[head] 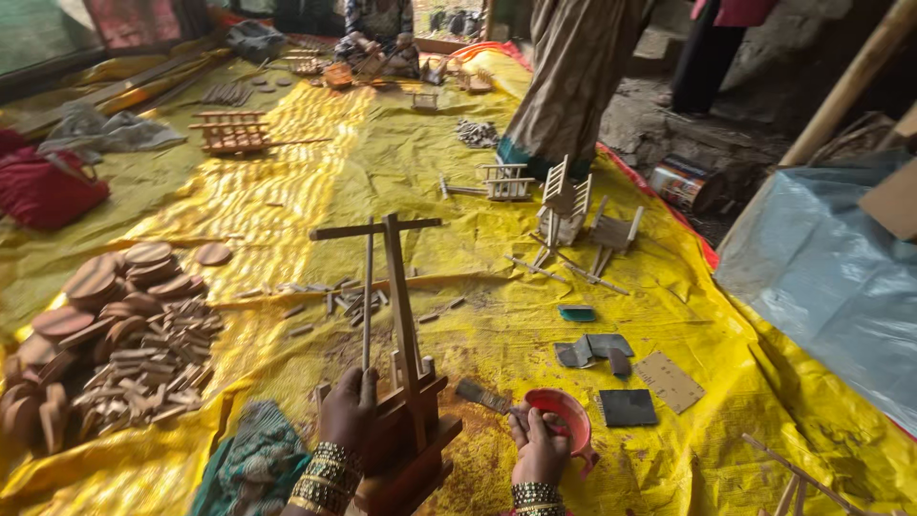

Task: The person sits on a yellow tarp and paints small wooden toy furniture with a brush, dipping the brush into a pink cup of reddish paint. They hold and turn each toy piece, such as a small wooden frame and miniature chairs, to coat different surfaces, working through several pieces one at a time.

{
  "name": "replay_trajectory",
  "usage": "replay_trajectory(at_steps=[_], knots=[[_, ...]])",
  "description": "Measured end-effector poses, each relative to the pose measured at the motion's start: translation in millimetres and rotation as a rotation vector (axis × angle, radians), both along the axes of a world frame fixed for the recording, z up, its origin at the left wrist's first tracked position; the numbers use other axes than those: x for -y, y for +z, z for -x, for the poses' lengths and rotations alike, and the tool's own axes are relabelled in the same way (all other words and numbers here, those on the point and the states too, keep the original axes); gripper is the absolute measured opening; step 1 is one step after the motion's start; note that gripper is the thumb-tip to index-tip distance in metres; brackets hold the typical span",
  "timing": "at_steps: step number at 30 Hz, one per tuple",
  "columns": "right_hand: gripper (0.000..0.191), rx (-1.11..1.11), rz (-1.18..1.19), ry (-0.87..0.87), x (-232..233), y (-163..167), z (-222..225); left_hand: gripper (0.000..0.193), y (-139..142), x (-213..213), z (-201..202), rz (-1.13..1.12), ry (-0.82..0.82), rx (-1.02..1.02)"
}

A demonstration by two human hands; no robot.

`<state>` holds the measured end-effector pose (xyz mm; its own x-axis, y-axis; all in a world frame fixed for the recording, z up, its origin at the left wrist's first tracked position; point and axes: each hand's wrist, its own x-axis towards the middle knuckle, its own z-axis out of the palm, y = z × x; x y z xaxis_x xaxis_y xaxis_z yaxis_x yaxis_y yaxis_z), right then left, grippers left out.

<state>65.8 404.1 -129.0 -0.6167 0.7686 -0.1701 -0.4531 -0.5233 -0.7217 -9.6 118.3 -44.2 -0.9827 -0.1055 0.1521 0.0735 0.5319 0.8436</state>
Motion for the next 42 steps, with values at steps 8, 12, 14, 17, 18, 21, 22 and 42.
replay_trajectory(at_steps=[8, 12, 14, 17, 18, 21, 22, 42], knots=[[0.025, -0.091, -0.142, 0.019, 10.3, 18.0, -16.5, 0.035, -1.5, -10.7, 12.7, 0.201, 0.048, -0.093], [0.025, -0.306, -0.346, 0.14, 28.1, 38.4, -42.7, 0.041, -9.3, -12.1, 22.7, -0.04, 0.097, -0.111], [0.021, -0.409, -0.487, 0.24, 43.9, 47.2, -59.1, 0.04, -9.7, -11.7, 22.8, -0.059, 0.128, -0.064], [0.02, -0.396, -0.768, 0.294, 67.2, 61.1, -68.8, 0.041, -0.2, -11.0, 23.4, -0.048, 0.135, -0.009], [0.02, -0.345, -0.874, 0.29, 75.7, 64.2, -72.6, 0.04, 3.4, -11.9, 21.1, -0.043, 0.124, 0.017], [0.017, -0.334, -1.177, 0.283, 100.4, 69.6, -71.1, 0.04, 10.5, -15.4, 13.6, -0.004, 0.121, 0.021], [0.016, -0.343, -1.155, 0.319, 108.0, 70.3, -74.9, 0.04, 11.2, -17.0, 9.6, 0.005, 0.135, -0.02], [0.017, -0.608, -1.128, 0.449, 128.8, 87.9, -116.5, 0.036, 5.6, 11.4, -9.6, -0.427, -0.026, -0.012]])
